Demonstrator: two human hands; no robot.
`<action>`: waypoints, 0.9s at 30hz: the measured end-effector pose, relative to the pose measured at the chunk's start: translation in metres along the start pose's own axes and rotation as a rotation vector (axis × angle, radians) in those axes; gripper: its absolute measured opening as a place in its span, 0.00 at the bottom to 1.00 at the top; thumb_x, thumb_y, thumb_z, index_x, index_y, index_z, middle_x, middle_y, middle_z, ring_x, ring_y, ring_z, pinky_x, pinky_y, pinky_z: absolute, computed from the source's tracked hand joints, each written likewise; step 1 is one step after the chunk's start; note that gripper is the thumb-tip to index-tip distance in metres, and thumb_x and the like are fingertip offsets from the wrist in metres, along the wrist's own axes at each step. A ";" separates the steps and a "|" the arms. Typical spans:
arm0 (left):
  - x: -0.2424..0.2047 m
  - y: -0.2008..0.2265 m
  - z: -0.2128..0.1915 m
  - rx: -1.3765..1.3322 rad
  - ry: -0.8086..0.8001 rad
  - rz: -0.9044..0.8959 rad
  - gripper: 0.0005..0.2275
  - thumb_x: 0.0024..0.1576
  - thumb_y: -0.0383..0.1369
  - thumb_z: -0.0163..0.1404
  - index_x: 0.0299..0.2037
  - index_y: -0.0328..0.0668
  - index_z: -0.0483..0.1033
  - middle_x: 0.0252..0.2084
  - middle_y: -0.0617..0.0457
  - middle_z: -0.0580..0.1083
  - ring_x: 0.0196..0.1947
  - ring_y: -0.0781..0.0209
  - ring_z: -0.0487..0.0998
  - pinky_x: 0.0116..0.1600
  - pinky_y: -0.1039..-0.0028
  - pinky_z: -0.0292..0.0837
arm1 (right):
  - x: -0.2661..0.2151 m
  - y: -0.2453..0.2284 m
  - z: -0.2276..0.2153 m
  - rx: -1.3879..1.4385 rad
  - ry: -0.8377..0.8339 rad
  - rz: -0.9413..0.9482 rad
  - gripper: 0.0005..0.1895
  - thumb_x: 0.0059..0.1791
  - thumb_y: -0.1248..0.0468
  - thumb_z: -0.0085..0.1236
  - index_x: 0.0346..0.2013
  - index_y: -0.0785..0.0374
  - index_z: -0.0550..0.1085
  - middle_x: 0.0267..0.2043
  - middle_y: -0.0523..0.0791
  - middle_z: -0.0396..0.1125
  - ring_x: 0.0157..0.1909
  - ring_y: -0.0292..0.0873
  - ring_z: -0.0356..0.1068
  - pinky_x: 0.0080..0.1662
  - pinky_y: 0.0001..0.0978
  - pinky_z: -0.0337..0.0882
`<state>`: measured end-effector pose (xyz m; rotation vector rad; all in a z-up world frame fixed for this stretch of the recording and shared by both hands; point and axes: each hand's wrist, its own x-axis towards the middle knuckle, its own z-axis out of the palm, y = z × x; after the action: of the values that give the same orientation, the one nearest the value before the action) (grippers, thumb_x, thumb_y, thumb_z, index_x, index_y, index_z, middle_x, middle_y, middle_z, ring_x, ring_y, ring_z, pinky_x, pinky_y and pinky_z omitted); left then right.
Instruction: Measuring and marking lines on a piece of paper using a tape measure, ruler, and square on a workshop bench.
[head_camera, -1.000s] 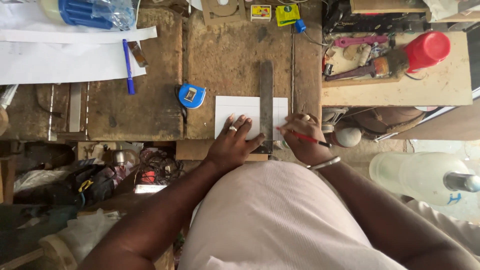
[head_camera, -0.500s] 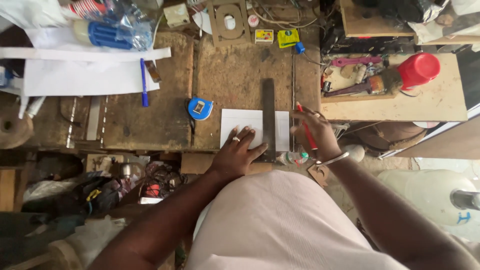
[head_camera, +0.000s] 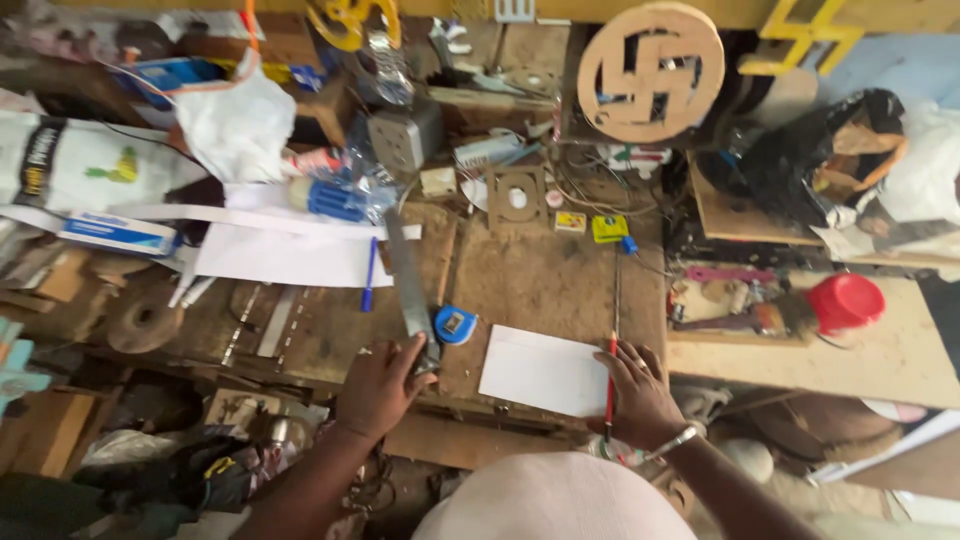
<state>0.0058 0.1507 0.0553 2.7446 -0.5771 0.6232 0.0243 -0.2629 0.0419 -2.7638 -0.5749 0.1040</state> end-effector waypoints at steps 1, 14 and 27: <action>-0.003 -0.012 0.000 0.012 0.010 -0.002 0.27 0.56 0.48 0.56 0.64 0.47 0.67 0.39 0.42 0.71 0.31 0.43 0.73 0.35 0.54 0.71 | 0.000 -0.001 0.001 0.000 0.009 -0.013 0.57 0.30 0.43 0.75 0.68 0.58 0.61 0.75 0.56 0.50 0.77 0.55 0.42 0.73 0.51 0.37; 0.005 -0.047 0.009 0.215 -0.394 -0.293 0.23 0.61 0.52 0.45 0.67 0.65 0.62 0.66 0.50 0.66 0.60 0.41 0.71 0.59 0.48 0.68 | -0.004 -0.007 0.005 0.037 0.123 0.105 0.56 0.29 0.43 0.77 0.65 0.61 0.63 0.69 0.55 0.58 0.74 0.53 0.48 0.72 0.47 0.41; 0.047 -0.001 0.081 -0.063 -0.251 -0.125 0.29 0.57 0.46 0.55 0.69 0.54 0.66 0.68 0.45 0.65 0.56 0.36 0.74 0.58 0.49 0.71 | 0.005 -0.002 0.003 -0.005 0.017 0.117 0.56 0.28 0.42 0.76 0.65 0.57 0.65 0.72 0.51 0.54 0.78 0.50 0.43 0.74 0.45 0.38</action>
<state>0.0734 0.1089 0.0058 2.7919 -0.4632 0.2293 0.0281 -0.2582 0.0392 -2.7990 -0.4100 0.1057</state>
